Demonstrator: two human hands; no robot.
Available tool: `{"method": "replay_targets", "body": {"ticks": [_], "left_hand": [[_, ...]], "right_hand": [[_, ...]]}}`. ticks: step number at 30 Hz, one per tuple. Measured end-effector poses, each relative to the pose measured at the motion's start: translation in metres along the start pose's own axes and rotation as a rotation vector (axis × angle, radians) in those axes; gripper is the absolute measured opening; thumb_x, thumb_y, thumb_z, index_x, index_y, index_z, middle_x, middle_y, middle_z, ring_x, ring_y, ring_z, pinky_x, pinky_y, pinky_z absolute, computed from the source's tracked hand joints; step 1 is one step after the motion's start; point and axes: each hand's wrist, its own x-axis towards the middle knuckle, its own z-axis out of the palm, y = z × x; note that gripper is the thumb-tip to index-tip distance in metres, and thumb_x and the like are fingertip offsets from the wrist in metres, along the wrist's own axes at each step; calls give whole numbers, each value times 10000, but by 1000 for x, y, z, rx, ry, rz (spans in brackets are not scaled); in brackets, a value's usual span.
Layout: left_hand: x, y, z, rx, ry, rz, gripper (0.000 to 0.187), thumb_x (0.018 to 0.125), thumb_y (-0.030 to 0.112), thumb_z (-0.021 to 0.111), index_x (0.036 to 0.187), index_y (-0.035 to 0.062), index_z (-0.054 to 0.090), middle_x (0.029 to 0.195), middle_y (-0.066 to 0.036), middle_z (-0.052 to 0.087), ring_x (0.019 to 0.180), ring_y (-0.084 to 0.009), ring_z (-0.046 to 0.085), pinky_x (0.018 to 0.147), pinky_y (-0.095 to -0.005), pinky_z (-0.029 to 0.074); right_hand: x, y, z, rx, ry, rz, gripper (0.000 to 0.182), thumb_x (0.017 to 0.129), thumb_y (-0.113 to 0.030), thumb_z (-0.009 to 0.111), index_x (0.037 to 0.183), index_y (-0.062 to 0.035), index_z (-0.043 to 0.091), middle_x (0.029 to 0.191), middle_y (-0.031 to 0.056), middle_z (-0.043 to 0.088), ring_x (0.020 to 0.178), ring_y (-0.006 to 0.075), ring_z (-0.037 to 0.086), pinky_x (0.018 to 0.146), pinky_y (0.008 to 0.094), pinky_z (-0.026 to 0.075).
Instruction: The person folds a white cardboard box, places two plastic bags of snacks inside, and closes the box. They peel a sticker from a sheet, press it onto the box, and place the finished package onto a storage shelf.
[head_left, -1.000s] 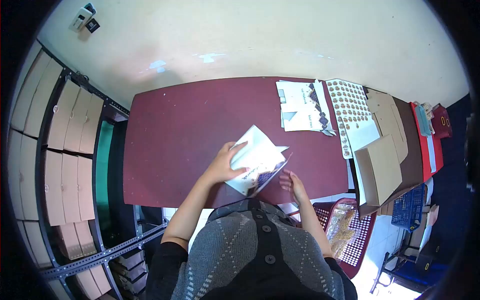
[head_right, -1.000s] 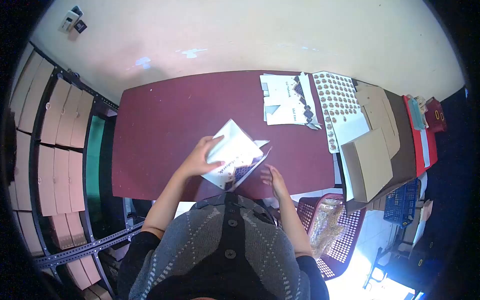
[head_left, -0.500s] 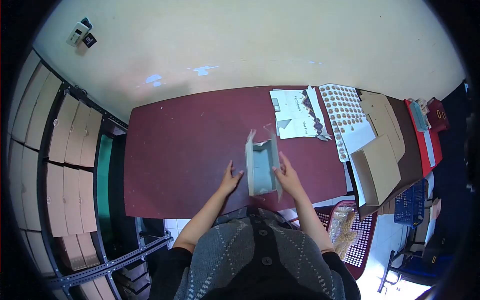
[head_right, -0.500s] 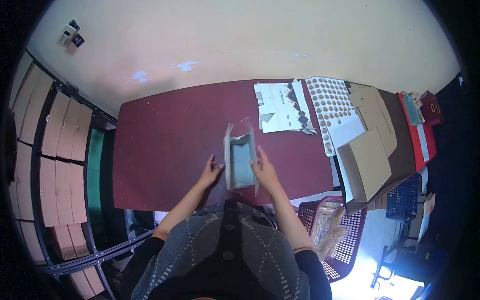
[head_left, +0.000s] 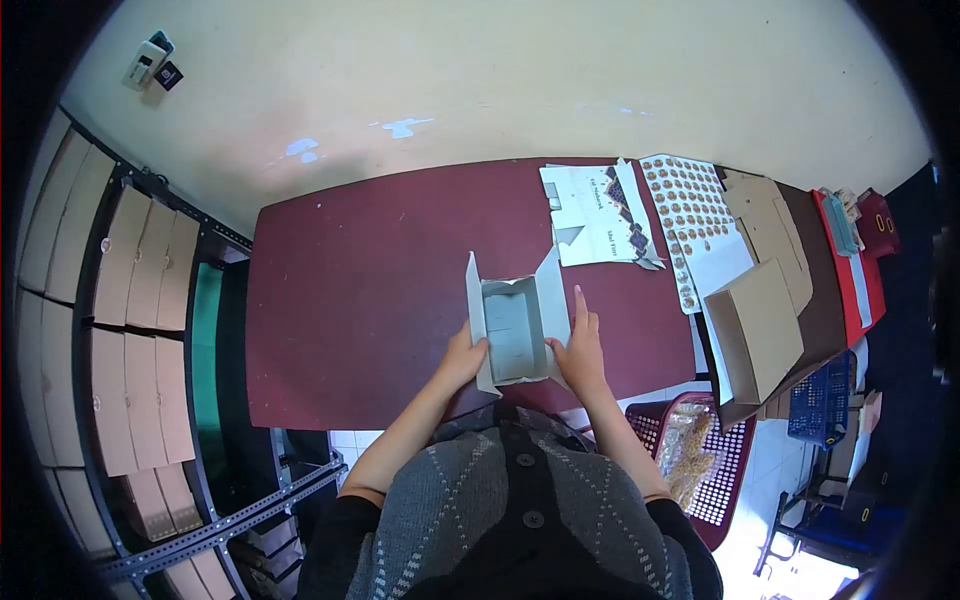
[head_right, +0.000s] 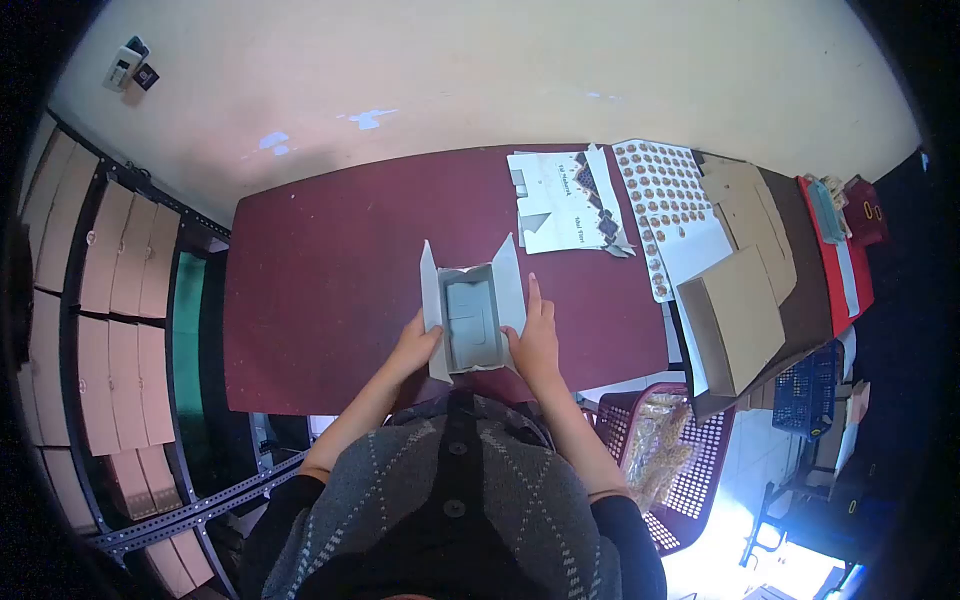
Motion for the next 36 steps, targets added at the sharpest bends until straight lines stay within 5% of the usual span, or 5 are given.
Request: {"method": "replay_targets", "body": {"ticks": [5,10,17,31,36], "left_hand": [[2,-17,-19,-337,-84,-16,589,850,219,671,1317,2,385,1144,-183,602,1079,-286,581,932,-400,453],[3,-36,1,-137,46,157,971,893,330,616,1460,57,-124,1448,-297,198,1340,-379,268,1094,-462,242],[-27,62,-9,629,229,284,862,880,401,569,1490,100,41,1494,-289,31,1379,-489,46,1079,-615,89],[-8,205,168,634,-226,919,754,854,262,609,1468,119,195,1486,-263,90,1369,-462,122,1083,-598,127],[55,146,329,205,-787,326,756,841,296,649,1439,102,229,1445,-227,230,1295,-347,336,1047,-460,310]], "right_hand": [[5,30,8,-11,-203,12,700,826,-182,661,1432,-113,317,1102,195,460,1030,383,503,890,436,435],[-4,41,28,-80,-252,-24,625,894,-338,570,1421,-89,344,1249,258,408,1159,423,428,990,452,365],[-19,31,1,27,-48,19,644,918,-374,530,1443,-88,291,1447,320,221,1342,454,244,1102,456,233],[-144,223,-154,63,781,506,482,909,-186,578,1350,-56,434,1238,223,512,1101,307,530,894,344,452],[-148,335,-239,14,959,577,442,895,-181,597,1301,-48,480,1218,188,528,1017,256,552,874,339,459]]}}
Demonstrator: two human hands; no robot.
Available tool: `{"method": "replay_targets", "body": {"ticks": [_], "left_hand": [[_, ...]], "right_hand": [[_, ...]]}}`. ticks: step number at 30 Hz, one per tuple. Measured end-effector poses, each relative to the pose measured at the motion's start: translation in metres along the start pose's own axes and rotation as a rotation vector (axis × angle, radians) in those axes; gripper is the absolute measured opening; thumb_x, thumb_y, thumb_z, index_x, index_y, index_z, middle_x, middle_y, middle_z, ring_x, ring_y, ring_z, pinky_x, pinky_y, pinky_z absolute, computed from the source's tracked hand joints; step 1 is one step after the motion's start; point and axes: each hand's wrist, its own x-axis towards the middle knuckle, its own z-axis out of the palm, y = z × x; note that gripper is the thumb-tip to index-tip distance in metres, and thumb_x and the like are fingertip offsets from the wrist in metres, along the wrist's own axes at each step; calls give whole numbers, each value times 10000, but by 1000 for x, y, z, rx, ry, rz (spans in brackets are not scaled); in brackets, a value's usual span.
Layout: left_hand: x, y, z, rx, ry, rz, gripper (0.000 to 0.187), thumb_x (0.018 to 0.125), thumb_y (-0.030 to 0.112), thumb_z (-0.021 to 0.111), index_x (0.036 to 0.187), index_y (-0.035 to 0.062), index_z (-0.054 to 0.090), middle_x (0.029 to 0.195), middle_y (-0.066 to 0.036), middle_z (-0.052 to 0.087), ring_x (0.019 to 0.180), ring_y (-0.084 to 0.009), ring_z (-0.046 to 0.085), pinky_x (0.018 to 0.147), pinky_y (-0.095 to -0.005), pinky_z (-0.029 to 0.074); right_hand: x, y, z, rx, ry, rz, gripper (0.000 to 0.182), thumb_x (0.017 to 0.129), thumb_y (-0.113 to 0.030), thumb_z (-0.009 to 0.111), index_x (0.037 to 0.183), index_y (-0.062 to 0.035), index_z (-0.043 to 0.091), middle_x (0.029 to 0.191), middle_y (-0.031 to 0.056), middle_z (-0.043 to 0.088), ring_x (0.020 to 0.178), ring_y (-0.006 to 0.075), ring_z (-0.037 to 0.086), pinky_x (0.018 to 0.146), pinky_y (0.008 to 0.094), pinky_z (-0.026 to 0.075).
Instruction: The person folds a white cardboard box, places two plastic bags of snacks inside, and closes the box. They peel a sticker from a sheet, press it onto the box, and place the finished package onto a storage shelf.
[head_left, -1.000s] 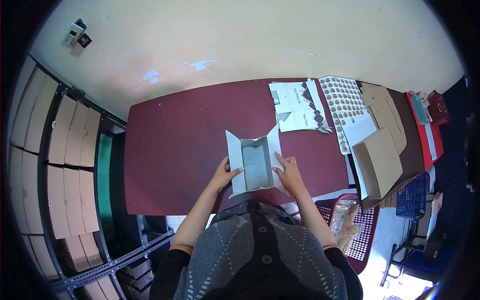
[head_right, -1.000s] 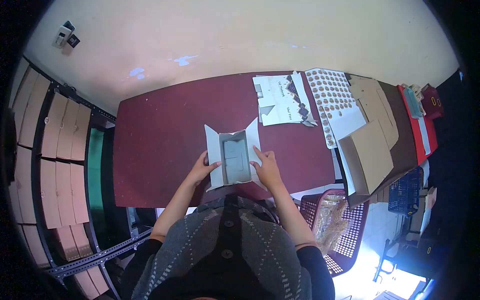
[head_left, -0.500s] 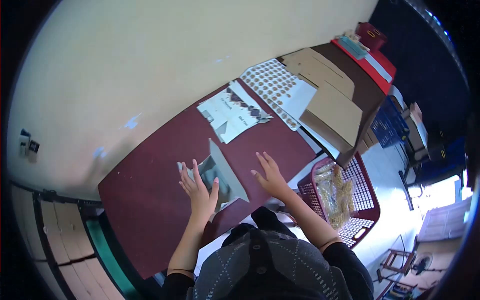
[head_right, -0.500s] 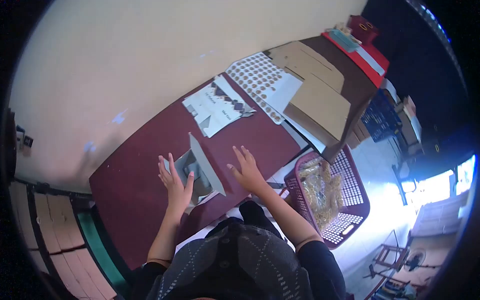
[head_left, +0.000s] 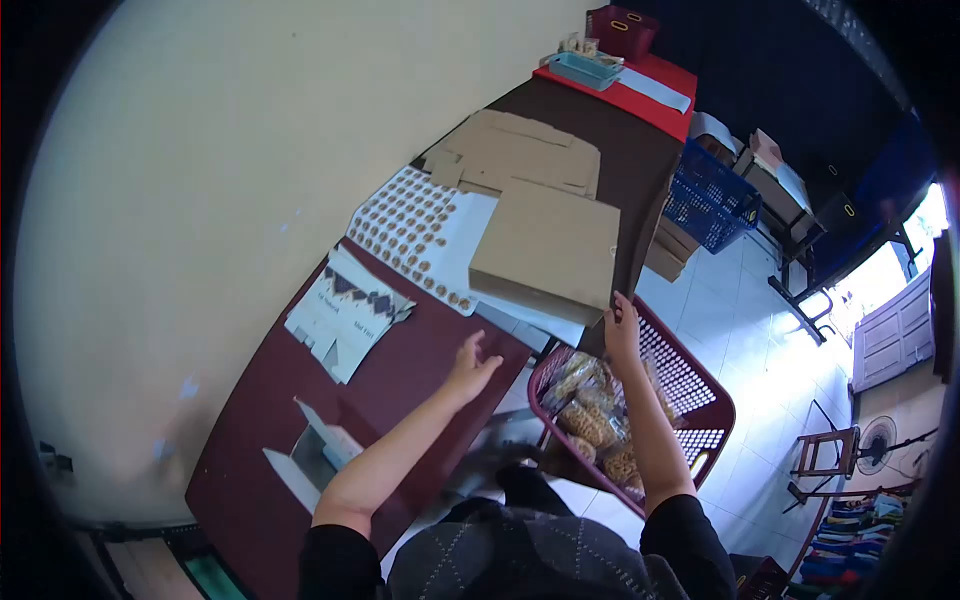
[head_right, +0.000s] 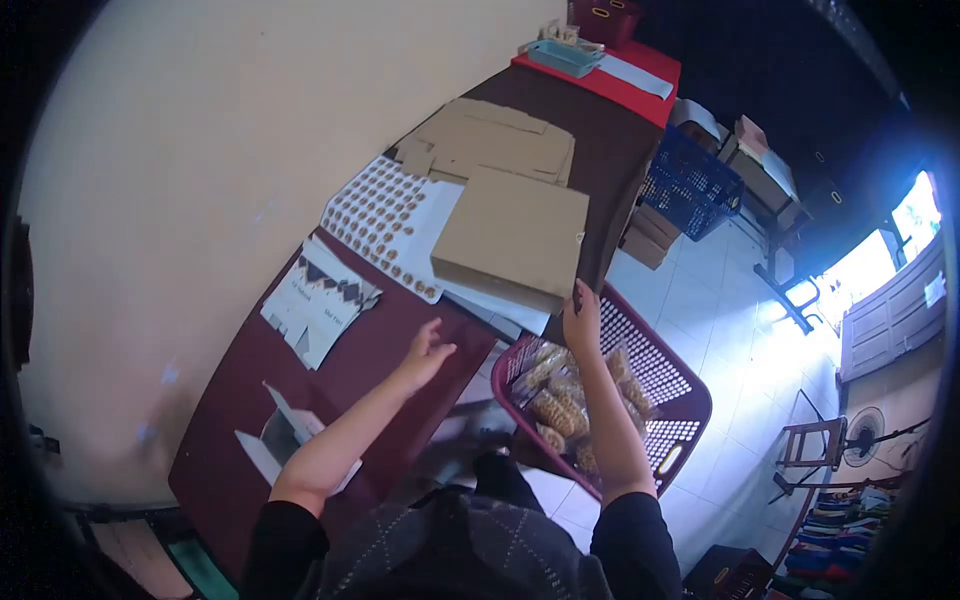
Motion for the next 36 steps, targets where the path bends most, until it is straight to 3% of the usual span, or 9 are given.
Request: {"method": "replay_targets", "body": {"ticks": [3,10,15,16,20,23,27,33,36], "left_hand": [[46,30,58,-423,-232,-448,896,838,356,664,1472,165,61,1461,-161,230,1232,-307,433,991,-466,383],[87,4,169,-1288,-439,-459,1100,885,349,636,1343,386,-364,1516,-148,78,1235,-320,441,975,-468,420],[102,17,155,-1165,-158,-418,1058,904,355,603,1340,393,-360,1475,-158,171,1226,-342,459,998,-469,413],[109,14,148,-1150,-86,-364,1053,909,352,597,1338,393,-364,1484,-149,162,1226,-339,456,993,-460,416],[101,24,133,-984,14,-409,977,919,406,550,1369,398,-317,1520,-88,108,1271,-333,390,1018,-516,343],[88,16,138,-945,69,-333,913,900,438,522,1416,393,-230,1529,-66,73,1336,-319,289,1051,-590,235],[63,24,118,-589,259,-55,800,890,116,516,1480,211,-15,1491,-107,188,1379,-270,212,1122,-433,217],[9,129,71,-486,92,192,921,806,88,597,1488,152,-19,1414,-142,314,1306,-267,349,1083,-401,293],[-24,151,65,-530,-170,313,1119,719,244,737,1476,87,-73,1391,-109,126,1331,-268,252,1066,-440,306]], "right_hand": [[85,38,1,-18,18,6,472,889,-201,595,1311,-39,459,1223,224,516,1081,322,523,927,382,428],[234,84,31,21,-90,48,731,850,-344,637,1439,-81,293,1348,254,427,1269,368,408,1051,399,331],[269,88,54,462,-249,163,754,858,-367,624,1450,-56,276,1374,189,451,1292,302,412,1077,361,287],[272,91,54,567,-440,299,544,859,-308,631,1302,-35,473,1228,113,568,1156,221,516,1006,321,343],[235,79,46,735,-354,281,177,879,-185,595,980,-44,560,946,16,601,930,113,536,836,258,394],[207,72,23,911,-286,218,165,880,-165,590,1003,-58,560,936,14,596,908,104,541,806,251,406],[156,20,-51,1110,-148,95,189,894,-145,562,1067,-74,531,973,14,584,927,101,543,807,252,407],[37,-16,-130,1178,220,-45,303,896,-199,553,1151,-65,459,1070,50,541,1011,130,501,884,284,385],[-35,-29,-173,1131,395,-52,344,871,-233,559,1146,-75,425,1077,56,519,1020,154,496,882,309,396]]}}
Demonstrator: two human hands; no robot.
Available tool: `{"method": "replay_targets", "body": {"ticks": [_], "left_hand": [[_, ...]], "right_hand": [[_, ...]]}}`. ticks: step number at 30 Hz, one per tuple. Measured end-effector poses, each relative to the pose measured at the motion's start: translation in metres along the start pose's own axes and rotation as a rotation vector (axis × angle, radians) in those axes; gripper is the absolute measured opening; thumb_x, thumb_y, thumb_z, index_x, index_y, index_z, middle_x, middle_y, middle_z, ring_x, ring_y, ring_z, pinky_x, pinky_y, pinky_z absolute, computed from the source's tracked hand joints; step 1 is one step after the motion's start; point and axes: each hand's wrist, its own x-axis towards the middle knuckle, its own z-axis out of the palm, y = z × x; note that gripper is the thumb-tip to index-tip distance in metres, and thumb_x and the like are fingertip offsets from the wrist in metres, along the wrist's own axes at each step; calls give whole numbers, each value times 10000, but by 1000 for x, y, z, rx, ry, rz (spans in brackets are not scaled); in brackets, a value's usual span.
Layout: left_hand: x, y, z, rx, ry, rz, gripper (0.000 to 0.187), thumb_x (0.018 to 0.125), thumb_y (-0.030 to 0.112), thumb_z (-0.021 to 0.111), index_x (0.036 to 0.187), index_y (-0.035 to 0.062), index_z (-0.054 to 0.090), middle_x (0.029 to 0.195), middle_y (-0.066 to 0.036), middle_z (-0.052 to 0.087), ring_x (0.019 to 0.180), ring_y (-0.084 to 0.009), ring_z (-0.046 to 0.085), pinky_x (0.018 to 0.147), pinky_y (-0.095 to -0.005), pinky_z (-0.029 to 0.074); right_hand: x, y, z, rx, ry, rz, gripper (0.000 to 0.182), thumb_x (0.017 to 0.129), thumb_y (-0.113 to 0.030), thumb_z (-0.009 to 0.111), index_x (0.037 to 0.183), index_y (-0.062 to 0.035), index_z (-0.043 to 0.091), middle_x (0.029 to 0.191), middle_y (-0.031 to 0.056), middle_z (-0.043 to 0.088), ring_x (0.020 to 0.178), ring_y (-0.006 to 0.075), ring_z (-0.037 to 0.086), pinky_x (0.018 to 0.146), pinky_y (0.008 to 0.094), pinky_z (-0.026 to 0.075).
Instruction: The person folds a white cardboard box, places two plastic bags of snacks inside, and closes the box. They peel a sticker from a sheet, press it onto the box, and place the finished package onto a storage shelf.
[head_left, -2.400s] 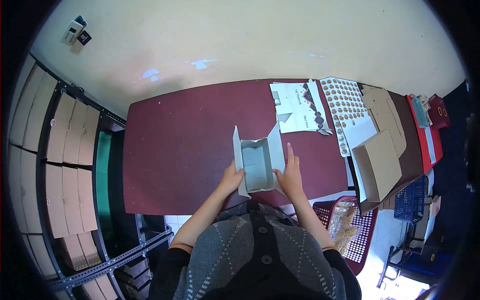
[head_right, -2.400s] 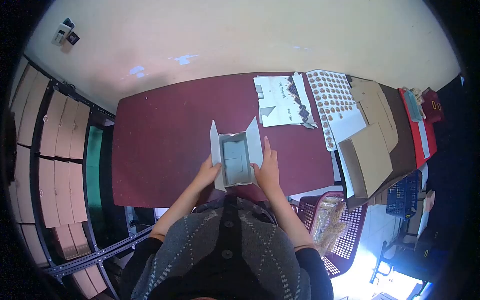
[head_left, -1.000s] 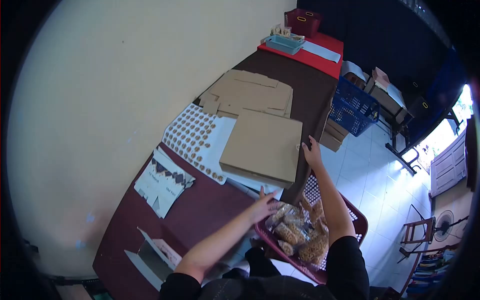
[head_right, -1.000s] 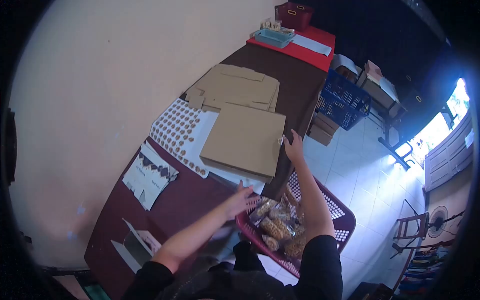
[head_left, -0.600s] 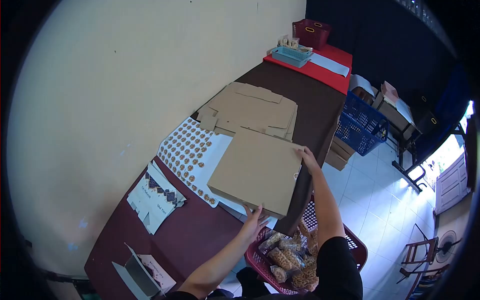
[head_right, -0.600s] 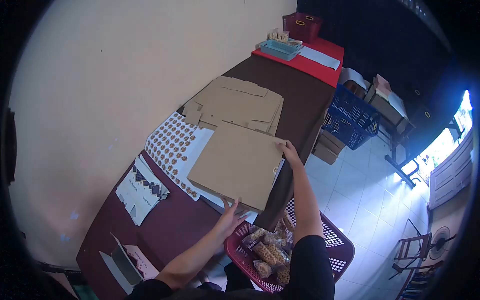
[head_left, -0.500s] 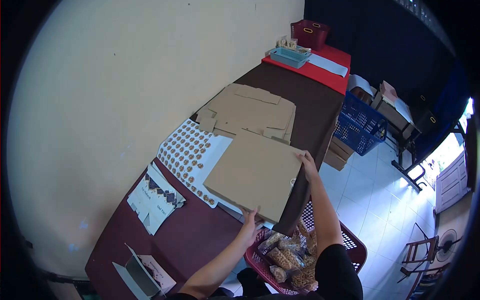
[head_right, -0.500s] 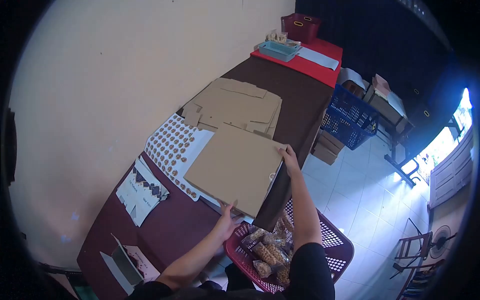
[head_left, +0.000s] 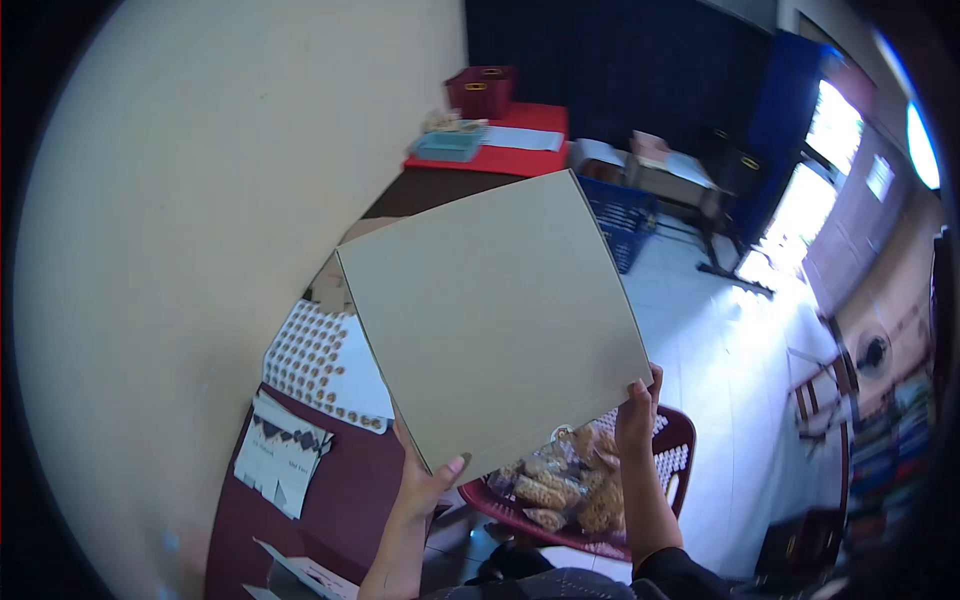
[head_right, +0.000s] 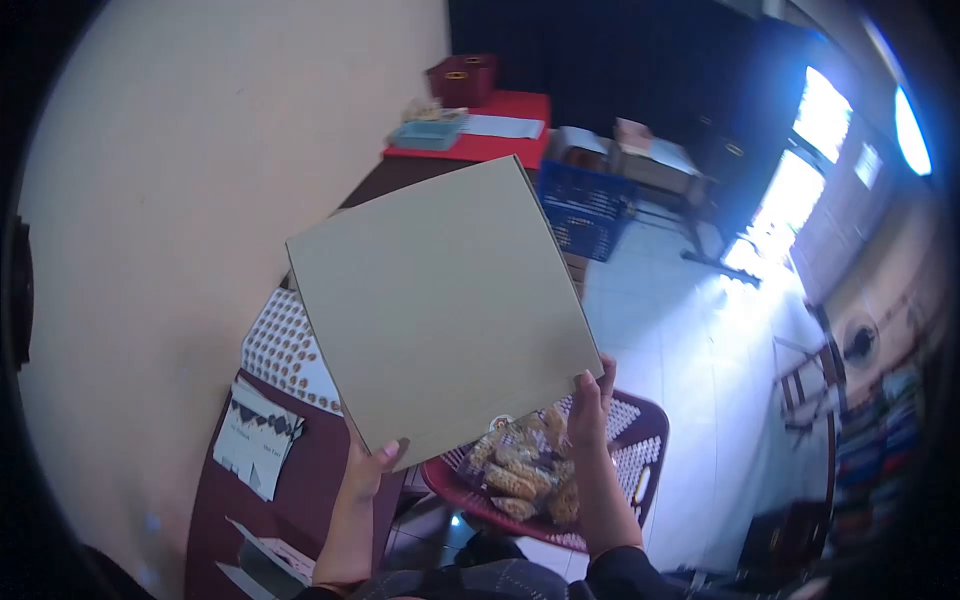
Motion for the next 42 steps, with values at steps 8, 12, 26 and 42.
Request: {"method": "replay_targets", "body": {"ticks": [8,12,26,42], "left_hand": [[-82,-4,84,153,-883,-159,1487,578,427,871,1375,43,-325,1494,-250,-110,1399,-369,29,1121,-458,135],[-128,-39,141,297,-1286,204,1515,569,288,908,1356,108,-374,1412,-228,304,1280,-285,365,1036,-385,328],[-338,-50,336,-74,-2069,168,1418,623,243,878,1379,3,-298,1491,-278,-118,1397,-421,11,1128,-467,92],[-454,-159,602,-276,-1693,-55,637,869,31,574,1425,9,263,1273,-152,515,1177,-213,501,993,-314,389]], "right_hand": [[-227,-198,-72,-303,531,-229,290,888,-156,442,1157,-70,378,1085,94,509,1052,166,513,917,297,409],[-349,-260,-95,-473,844,-462,288,899,-266,482,1140,-121,421,1083,20,530,1039,116,518,866,267,409],[-630,-336,-76,-504,1779,-870,321,899,-199,493,1183,-69,421,1123,86,495,1093,174,466,931,346,381],[-667,-455,-307,-1063,1582,-421,336,975,-210,514,1213,1,405,1156,148,554,1085,199,540,911,328,413]]}}
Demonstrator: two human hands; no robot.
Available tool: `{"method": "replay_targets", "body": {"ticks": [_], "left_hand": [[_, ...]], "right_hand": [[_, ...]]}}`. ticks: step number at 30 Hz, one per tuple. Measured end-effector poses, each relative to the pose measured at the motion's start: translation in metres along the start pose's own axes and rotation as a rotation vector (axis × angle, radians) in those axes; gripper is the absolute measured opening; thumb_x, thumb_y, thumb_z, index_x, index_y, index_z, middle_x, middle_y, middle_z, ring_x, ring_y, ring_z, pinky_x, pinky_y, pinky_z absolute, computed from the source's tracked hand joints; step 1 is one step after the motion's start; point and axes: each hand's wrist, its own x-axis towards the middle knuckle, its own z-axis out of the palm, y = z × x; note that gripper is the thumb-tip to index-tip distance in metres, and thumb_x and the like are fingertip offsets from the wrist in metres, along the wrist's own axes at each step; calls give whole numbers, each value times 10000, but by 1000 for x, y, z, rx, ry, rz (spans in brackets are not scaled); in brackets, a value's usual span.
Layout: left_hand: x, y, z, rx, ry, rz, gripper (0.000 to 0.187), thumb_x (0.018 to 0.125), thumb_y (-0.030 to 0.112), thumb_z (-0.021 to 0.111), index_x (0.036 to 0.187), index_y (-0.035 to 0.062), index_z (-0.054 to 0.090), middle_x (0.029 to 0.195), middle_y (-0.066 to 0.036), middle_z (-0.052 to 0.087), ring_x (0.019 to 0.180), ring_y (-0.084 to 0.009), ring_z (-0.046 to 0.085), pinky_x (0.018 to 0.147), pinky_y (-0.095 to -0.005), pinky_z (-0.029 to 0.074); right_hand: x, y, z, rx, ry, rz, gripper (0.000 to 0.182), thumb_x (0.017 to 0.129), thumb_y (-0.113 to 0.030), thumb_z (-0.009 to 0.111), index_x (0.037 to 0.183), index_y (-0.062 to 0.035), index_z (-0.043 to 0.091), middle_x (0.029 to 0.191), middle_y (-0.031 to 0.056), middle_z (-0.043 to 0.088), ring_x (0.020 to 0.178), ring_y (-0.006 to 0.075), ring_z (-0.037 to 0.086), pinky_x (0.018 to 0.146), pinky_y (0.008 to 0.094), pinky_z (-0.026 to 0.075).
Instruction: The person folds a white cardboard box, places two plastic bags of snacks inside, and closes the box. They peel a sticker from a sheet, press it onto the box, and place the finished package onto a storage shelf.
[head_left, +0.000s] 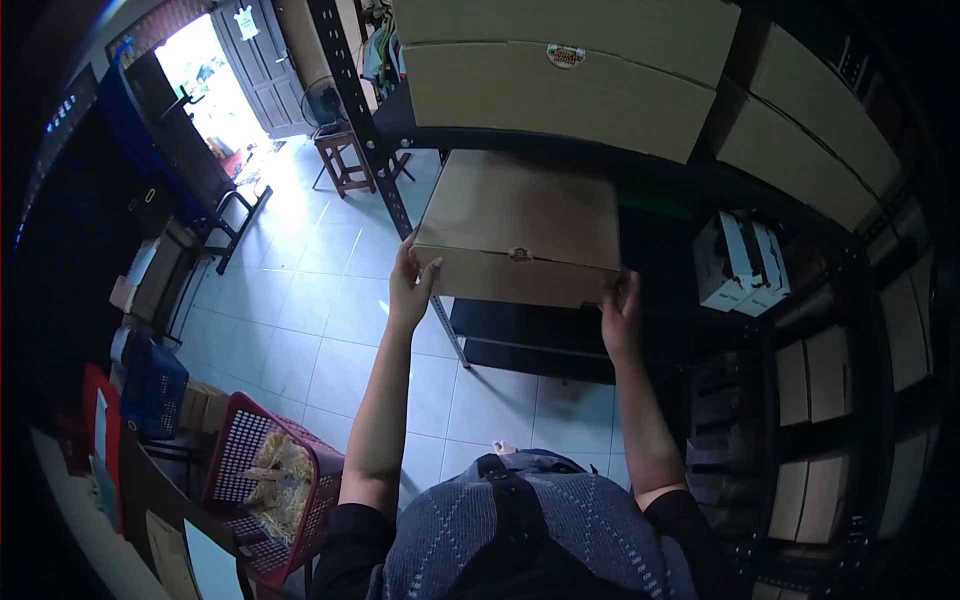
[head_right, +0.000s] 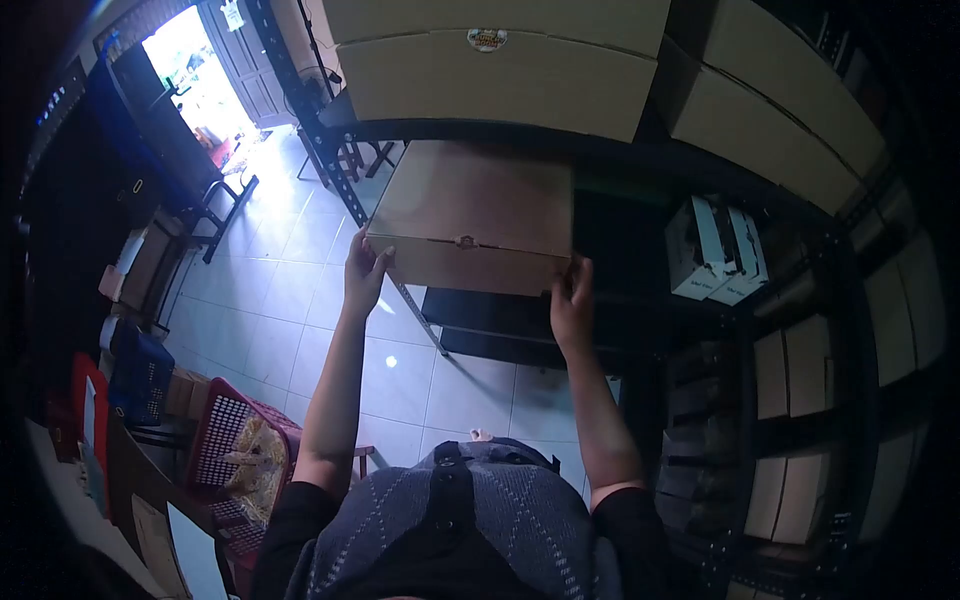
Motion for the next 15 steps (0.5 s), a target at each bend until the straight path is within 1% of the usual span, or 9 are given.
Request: {"method": "replay_targets", "body": {"ticks": [2,3,5,6,7,10,12,13,15], "left_hand": [[8,-12,1,175,227,87,464,881,63,603,1300,-8,417,1114,-108,603,1024,-164,581,877,-280,457],[7,-9,4,181,232,83,464,881,63,603,1300,-8,417,1114,-108,603,1024,-164,581,877,-280,457],[2,-5,14,251,343,-57,381,893,138,630,1202,2,454,1113,-100,559,1074,-186,551,921,-308,438],[-1,-5,19,241,381,-36,367,893,182,643,1165,4,473,1085,-89,557,1056,-192,558,917,-306,436],[-3,-4,23,266,406,-51,373,896,197,641,1168,3,474,1090,-95,558,1060,-199,558,931,-322,430],[-5,-13,29,321,478,24,405,879,202,658,1186,-8,499,1093,-144,604,1022,-211,580,908,-337,444],[-8,-16,28,493,501,14,425,885,232,649,1197,-13,496,1109,-155,596,1062,-245,564,940,-357,426],[-10,-17,27,496,514,10,425,885,232,649,1197,-13,496,1109,-155,596,1062,-245,564,940,-357,426],[-14,-21,23,687,560,-12,436,892,259,638,1196,-19,497,1172,-172,556,1083,-261,551,953,-363,418]], "right_hand": [[21,4,7,49,-43,-36,352,975,-213,513,1225,5,398,1172,158,549,1113,203,529,931,329,402],[25,7,9,89,-85,-72,367,975,-216,513,1238,10,391,1187,167,544,1141,207,518,951,329,391],[33,16,7,79,-93,-70,380,974,-217,515,1252,8,385,1210,173,536,1168,210,503,971,331,381],[38,16,7,67,-94,-74,394,973,-217,518,1265,7,380,1232,178,527,1196,214,488,990,333,371],[40,17,7,70,-107,-76,394,973,-217,518,1265,7,380,1232,178,527,1196,214,488,990,333,371],[40,23,5,114,-99,-38,429,968,-217,526,1297,6,365,1272,182,508,1221,220,473,1014,341,359],[38,25,5,141,-98,-50,444,967,-186,525,1324,4,345,1279,182,503,1226,232,473,1021,352,359],[37,25,6,142,-112,-50,444,967,-186,525,1324,4,345,1279,182,503,1226,232,473,1021,352,359],[34,22,8,86,-87,-36,442,966,-138,508,1344,0,326,1298,184,486,1234,245,464,1024,365,358]]}}
